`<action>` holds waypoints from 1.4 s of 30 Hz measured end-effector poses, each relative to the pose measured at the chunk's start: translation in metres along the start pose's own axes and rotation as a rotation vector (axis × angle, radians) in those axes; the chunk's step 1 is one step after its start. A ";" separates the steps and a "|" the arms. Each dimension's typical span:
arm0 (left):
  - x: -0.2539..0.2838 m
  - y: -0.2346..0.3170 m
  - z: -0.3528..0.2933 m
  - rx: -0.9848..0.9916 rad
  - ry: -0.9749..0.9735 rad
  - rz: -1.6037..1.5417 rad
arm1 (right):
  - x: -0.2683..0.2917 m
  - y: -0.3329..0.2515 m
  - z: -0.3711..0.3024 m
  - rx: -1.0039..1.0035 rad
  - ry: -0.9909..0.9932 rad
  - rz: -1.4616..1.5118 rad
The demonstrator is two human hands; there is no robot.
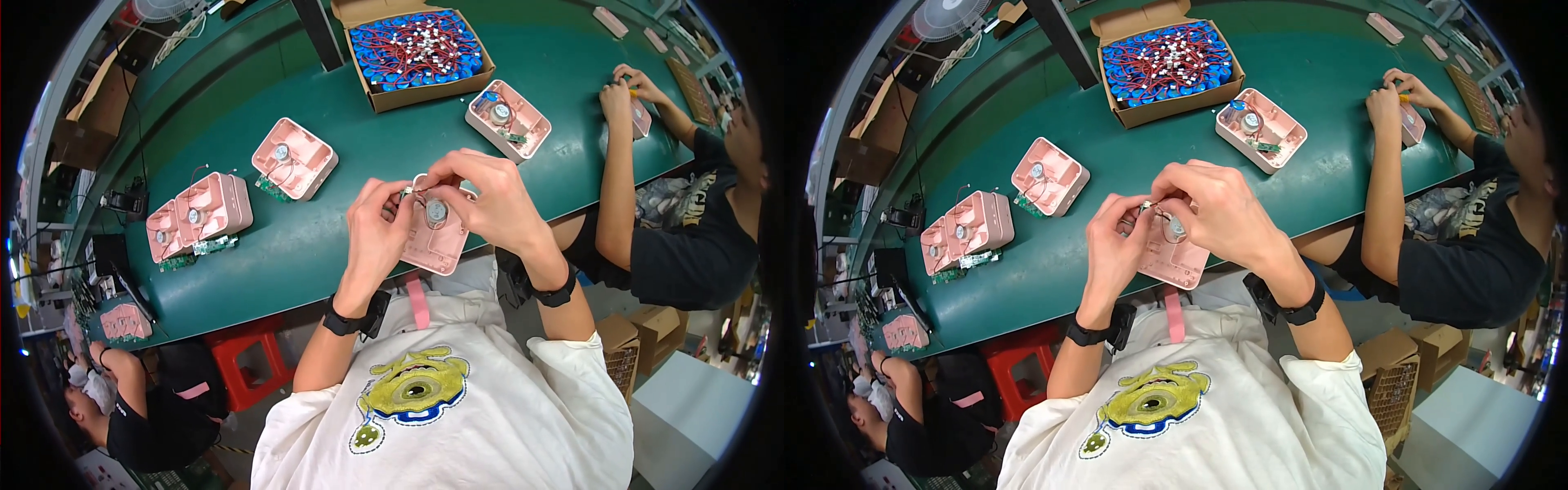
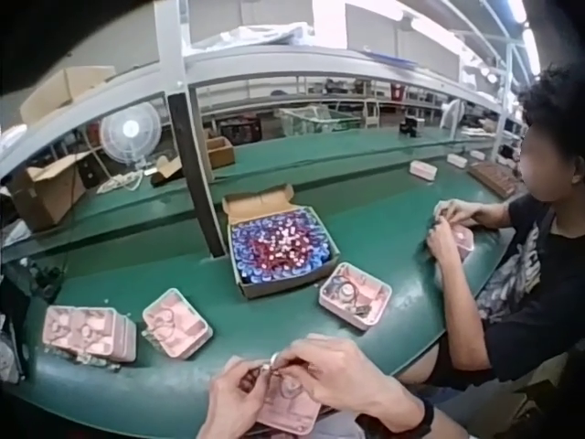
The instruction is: The person picks up a battery and a circuit board, connects the battery wire to the board, and places them into a pink plastic housing. They then pick up a speaker, connect its wire to the board, and press the speaker and board into the housing.
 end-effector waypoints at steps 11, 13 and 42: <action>0.000 -0.006 0.001 0.014 -0.021 -0.017 | -0.002 0.013 0.001 -0.051 -0.104 -0.051; 0.000 -0.001 0.000 -0.071 0.010 0.011 | -0.004 0.015 0.003 -0.018 -0.113 -0.087; 0.003 0.010 -0.017 0.339 -0.311 0.095 | -0.060 -0.036 -0.070 -0.512 -0.224 -0.380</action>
Point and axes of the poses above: each hand's wrist, its own z-axis towards the middle knuckle, its own x-axis out of the back of the hand, y = z × x, the point moved 7 cm from there along z, towards the middle knuckle, and after that the axes turned 14 degrees about -y, right-handed, at the moved point
